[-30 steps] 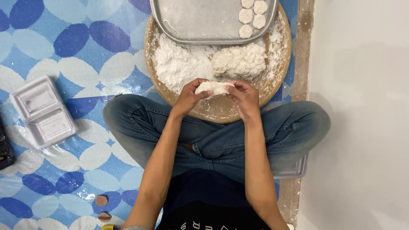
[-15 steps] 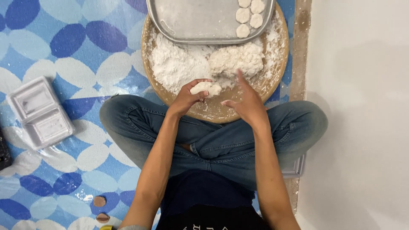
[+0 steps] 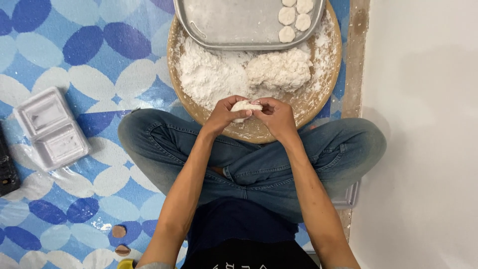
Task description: A person sitting on the floor pinches pieces of dough from a bowl of flour, rolls them into small balls between their hands, and arranges them on a metal tray.
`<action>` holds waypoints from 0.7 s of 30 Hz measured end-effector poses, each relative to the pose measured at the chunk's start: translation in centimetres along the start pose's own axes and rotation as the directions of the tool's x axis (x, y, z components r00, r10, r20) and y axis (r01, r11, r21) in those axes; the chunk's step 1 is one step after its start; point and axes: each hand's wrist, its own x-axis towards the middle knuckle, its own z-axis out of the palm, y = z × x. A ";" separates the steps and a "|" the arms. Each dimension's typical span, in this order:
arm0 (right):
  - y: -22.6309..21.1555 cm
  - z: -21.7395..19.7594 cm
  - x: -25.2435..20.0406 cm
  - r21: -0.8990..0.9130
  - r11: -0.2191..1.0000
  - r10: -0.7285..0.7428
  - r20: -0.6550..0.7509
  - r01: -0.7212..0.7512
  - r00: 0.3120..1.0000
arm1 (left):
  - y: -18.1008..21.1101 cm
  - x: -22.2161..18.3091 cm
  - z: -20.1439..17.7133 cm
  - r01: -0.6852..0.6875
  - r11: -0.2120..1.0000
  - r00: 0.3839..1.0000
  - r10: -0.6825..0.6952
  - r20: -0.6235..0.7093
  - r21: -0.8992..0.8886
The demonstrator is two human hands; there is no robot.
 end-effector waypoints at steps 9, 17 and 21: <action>0.5 -0.6 0.3 0.357 0.934 0.036 -0.130 0.013 0.991 | -0.9 0.7 -0.1 -0.013 0.982 0.998 0.000 -0.068 -0.189; -2.8 -3.9 -0.6 0.732 0.680 0.146 -0.077 -0.044 0.986 | -0.8 1.3 -2.7 -0.065 0.927 0.991 0.015 -0.137 -0.370; -5.2 -3.9 -0.9 0.705 0.708 -0.008 0.041 -0.023 0.999 | 1.1 0.3 -0.2 -0.079 0.974 0.992 0.055 0.115 0.213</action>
